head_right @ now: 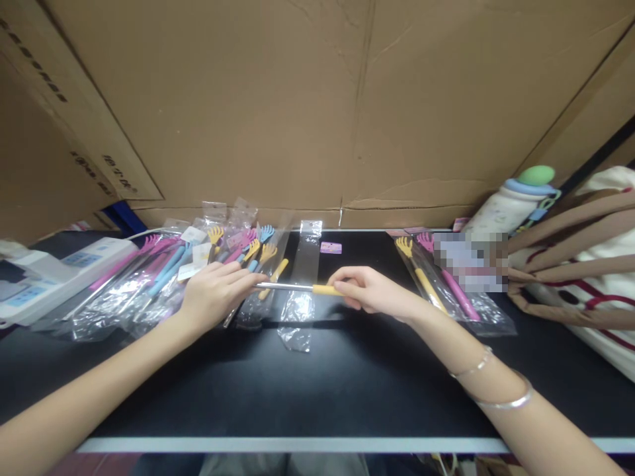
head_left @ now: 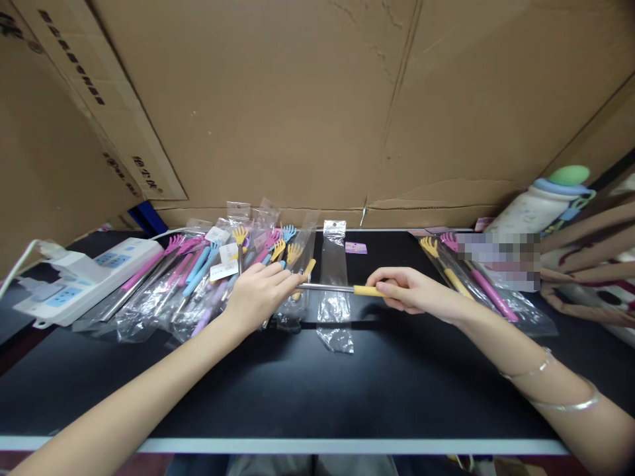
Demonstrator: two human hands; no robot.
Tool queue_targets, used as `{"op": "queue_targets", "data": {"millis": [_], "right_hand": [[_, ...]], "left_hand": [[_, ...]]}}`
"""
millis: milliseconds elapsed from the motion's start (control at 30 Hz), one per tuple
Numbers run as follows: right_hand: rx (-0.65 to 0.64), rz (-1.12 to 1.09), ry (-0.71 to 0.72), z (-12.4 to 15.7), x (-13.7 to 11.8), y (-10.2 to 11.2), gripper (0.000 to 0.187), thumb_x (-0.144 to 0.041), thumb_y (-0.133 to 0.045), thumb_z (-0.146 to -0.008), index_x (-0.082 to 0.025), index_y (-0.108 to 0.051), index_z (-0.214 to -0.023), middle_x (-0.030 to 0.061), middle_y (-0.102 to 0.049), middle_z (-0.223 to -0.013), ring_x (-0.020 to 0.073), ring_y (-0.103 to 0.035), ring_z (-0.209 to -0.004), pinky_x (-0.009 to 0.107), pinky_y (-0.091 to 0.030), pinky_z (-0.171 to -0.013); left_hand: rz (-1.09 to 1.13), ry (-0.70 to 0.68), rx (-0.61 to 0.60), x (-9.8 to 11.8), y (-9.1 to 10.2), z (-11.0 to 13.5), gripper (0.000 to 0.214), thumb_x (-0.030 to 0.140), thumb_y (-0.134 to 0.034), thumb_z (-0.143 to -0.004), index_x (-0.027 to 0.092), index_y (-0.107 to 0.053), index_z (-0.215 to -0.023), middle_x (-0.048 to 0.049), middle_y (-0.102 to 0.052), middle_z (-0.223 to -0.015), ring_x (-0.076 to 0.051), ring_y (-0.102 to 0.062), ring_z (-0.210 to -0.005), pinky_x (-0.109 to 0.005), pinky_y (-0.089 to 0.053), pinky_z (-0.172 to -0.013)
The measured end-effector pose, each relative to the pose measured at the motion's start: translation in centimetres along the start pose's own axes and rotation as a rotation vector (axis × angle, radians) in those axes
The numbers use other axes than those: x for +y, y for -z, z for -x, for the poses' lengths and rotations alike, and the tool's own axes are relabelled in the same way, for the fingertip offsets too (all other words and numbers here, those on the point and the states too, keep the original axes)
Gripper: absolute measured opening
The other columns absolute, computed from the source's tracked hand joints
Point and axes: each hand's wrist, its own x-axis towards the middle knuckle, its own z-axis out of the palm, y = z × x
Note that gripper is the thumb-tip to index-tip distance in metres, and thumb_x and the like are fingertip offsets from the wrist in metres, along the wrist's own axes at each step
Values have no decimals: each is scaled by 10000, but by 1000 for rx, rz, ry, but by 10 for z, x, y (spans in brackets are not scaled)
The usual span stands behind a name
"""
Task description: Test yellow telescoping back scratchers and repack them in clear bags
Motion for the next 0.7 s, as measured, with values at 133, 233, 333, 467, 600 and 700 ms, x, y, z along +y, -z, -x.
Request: {"op": "queue_targets", "data": {"millis": [133,233,333,467,600,700], "right_hand": [[-24,-97,-19,0,-1,-1,443,-575,-547,-789,-162,-541,-951,-58,-450,-533,26,-244,-393,167,-122,-351],[-28,-122,-13,-2,1,-4,444,-576,-553,-785,-161,-525,-940,-48,-498,-525,19,-248,-358,168,-143,-331],[30,-114,-7,-4,2,-9,416,-567,-555,-787,-166,-503,-886,-44,-522,-529,18,-252,-337,171,-164,-314],[119,-11,54,-7,3,-10,364,-524,-551,-805,-173,-505,-893,-29,-546,-640,36,-343,-399,173,-260,-339],[106,143,233,-5,2,0,327,-445,-601,-800,-167,-531,-958,-29,-510,-678,79,-454,-568,195,-370,-494],[169,229,296,-1,2,10,288,-436,-559,-839,-170,-542,-950,-45,-475,-627,80,-431,-554,210,-352,-531]], "left_hand": [[-11,12,-14,5,3,1,203,231,-456,-939,197,-643,-869,14,-596,-610,-128,-522,-622,-270,-313,-565],[3,13,-22,8,2,1,200,235,-452,-941,199,-648,-921,11,-599,-615,-132,-523,-626,-271,-322,-572],[26,26,-46,8,0,1,210,239,-443,-944,206,-650,-952,10,-613,-634,-132,-525,-634,-272,-328,-575],[42,63,-82,3,-4,0,204,315,-469,-933,236,-658,-925,19,-636,-656,-139,-538,-663,-274,-330,-590],[37,112,-83,-11,-3,-1,183,360,-506,-908,261,-659,-923,19,-670,-711,-153,-554,-688,-278,-321,-590],[39,139,-104,-21,1,-2,200,392,-521,-893,252,-656,-938,3,-683,-758,-164,-568,-711,-285,-340,-606]]}}
